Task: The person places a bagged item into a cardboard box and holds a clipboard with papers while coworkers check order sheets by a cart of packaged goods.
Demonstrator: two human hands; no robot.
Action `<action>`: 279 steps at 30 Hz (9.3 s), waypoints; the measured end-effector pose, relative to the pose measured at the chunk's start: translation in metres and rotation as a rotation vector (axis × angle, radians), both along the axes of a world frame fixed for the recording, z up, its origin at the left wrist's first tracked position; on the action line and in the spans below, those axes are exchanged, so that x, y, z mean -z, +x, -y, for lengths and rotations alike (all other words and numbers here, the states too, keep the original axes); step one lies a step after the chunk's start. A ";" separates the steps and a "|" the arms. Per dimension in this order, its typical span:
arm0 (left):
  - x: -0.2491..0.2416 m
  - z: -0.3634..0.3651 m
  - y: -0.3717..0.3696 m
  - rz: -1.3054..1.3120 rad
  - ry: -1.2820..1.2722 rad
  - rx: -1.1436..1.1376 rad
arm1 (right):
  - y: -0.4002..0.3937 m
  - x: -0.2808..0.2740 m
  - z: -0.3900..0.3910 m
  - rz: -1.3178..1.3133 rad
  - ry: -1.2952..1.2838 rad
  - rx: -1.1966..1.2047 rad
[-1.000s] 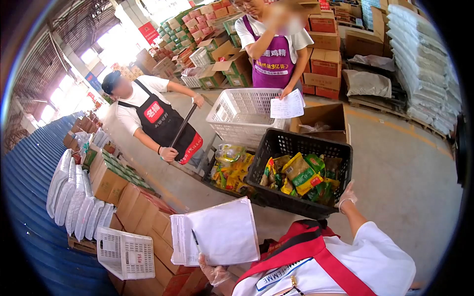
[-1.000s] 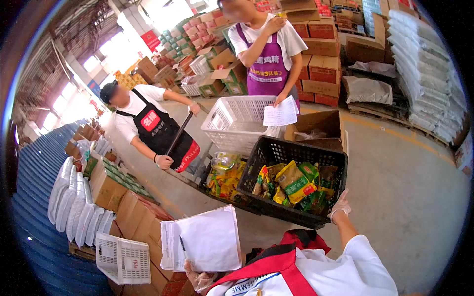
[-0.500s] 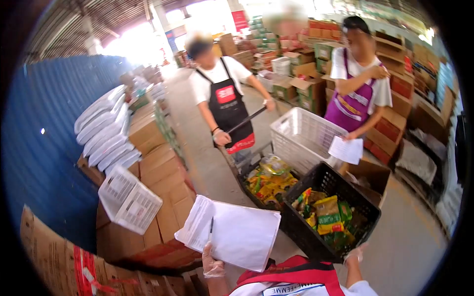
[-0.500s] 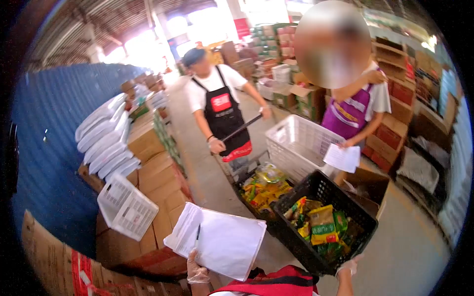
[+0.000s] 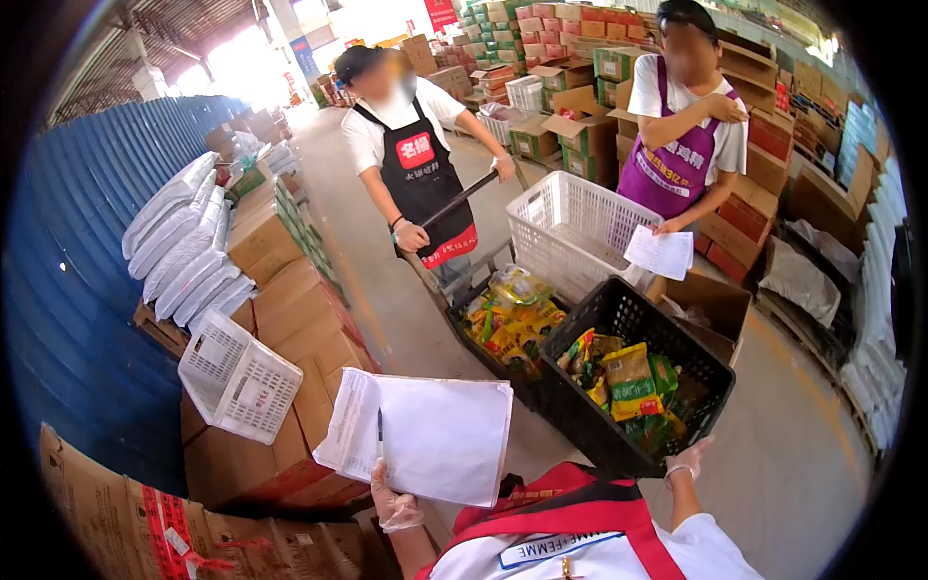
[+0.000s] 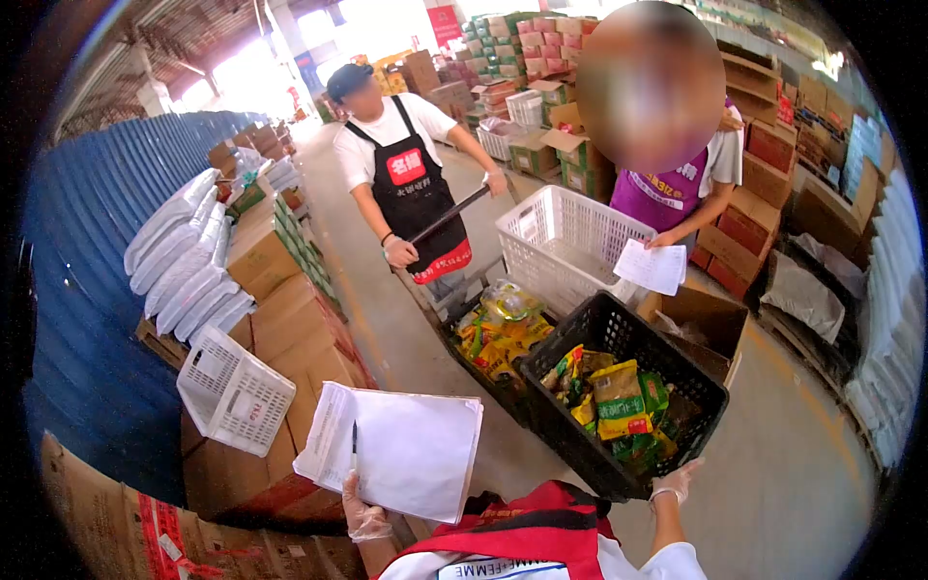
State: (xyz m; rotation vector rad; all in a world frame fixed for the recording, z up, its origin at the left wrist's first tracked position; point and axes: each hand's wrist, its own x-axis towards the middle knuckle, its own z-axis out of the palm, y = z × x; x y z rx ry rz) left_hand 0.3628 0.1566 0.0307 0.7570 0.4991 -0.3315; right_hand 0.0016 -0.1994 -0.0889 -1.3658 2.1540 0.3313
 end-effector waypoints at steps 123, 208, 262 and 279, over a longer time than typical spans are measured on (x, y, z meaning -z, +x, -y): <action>-0.009 0.110 -0.017 -0.019 -0.035 0.429 | -0.015 0.028 -0.008 0.146 -0.295 0.044; 0.025 0.049 -0.002 -0.014 0.112 0.258 | -0.045 0.020 0.023 0.193 -0.049 -0.068; 0.026 0.020 -0.003 -0.029 -0.073 0.169 | -0.035 0.028 0.013 -0.128 0.201 -1.225; 0.013 0.024 -0.015 -0.023 0.021 0.082 | -0.025 0.016 0.036 0.121 0.089 -1.472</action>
